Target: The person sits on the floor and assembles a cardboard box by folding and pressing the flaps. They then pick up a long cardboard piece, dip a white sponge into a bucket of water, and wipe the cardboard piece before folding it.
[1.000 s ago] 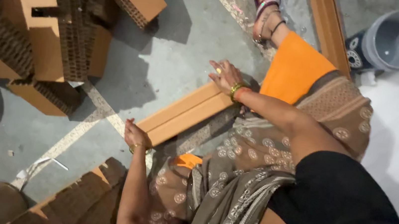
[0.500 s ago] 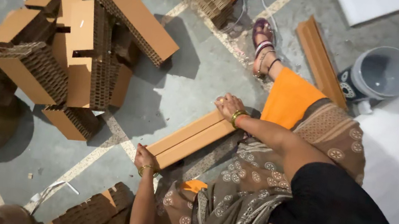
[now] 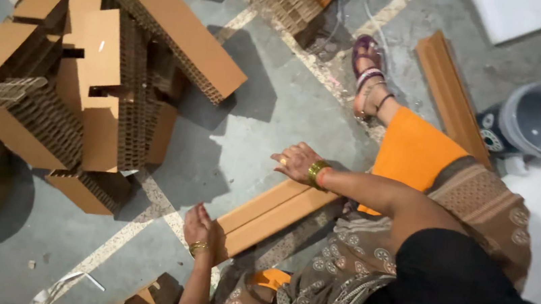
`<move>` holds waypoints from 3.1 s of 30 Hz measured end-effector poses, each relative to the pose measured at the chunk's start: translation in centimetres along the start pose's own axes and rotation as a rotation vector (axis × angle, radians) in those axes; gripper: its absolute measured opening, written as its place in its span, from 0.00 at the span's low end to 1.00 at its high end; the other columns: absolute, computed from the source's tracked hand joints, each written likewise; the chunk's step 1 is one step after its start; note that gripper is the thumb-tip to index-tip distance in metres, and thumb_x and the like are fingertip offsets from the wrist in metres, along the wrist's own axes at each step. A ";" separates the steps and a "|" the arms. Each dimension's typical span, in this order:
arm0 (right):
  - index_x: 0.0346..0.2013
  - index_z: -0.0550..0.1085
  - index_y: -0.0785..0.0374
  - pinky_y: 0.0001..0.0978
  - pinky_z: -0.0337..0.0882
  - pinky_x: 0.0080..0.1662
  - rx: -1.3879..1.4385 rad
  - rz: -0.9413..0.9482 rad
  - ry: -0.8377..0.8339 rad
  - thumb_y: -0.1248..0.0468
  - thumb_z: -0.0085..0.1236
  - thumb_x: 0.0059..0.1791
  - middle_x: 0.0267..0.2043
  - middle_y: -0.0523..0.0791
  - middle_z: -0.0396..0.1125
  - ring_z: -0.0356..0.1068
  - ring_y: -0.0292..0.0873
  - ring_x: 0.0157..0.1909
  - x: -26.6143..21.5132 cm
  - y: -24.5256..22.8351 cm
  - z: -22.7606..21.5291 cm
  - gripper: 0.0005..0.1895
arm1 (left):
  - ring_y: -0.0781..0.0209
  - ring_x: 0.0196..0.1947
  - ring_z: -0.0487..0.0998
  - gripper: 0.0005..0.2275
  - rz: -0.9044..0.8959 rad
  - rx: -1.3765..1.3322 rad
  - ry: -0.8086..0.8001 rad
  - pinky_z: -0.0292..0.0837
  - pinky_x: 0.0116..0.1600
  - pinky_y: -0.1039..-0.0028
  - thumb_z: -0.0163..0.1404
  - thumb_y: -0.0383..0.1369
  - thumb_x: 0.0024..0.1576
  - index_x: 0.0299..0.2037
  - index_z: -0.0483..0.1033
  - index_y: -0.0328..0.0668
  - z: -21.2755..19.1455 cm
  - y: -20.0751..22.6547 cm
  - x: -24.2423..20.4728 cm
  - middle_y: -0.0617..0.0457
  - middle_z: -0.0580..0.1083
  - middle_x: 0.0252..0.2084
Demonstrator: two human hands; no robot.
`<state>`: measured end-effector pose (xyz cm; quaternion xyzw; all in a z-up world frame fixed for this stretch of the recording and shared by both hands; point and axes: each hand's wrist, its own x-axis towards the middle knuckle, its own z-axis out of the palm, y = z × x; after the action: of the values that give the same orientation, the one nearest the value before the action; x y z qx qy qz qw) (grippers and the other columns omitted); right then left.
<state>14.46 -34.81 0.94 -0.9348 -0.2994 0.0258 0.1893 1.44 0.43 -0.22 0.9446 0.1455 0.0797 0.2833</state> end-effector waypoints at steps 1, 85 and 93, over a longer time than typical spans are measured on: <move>0.59 0.73 0.51 0.44 0.63 0.55 -0.015 0.001 -0.028 0.44 0.43 0.56 0.44 0.44 0.73 0.70 0.46 0.51 0.2 0.2 0.2 0.24 | 0.39 0.46 0.77 0.14 -0.043 0.000 -0.022 0.71 0.51 0.54 0.42 0.39 0.65 0.49 0.79 0.45 0.0 0.2 1.1 0.42 0.78 0.46; 0.38 0.78 0.54 0.46 0.65 0.52 -0.006 0.284 -0.247 0.46 0.36 0.56 0.40 0.46 0.76 0.73 0.48 0.48 1.2 -10.0 2.6 0.24 | 0.45 0.47 0.79 0.20 0.041 0.376 -0.372 0.66 0.55 0.55 0.33 0.45 0.65 0.48 0.80 0.52 8.5 11.9 0.8 0.47 0.80 0.44; 0.42 0.77 0.55 0.46 0.63 0.54 -0.038 0.220 -0.204 0.47 0.37 0.56 0.43 0.45 0.75 0.71 0.47 0.49 0.7 -9.8 2.6 0.22 | 0.48 0.46 0.79 0.20 0.063 0.322 -0.282 0.66 0.53 0.55 0.33 0.45 0.65 0.45 0.81 0.50 10.3 9.6 0.4 0.49 0.81 0.44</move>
<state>9.22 -26.16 2.23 -0.9579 -0.2133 0.1357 0.1361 6.45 -12.36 -3.29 0.9835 0.0857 -0.0688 0.1436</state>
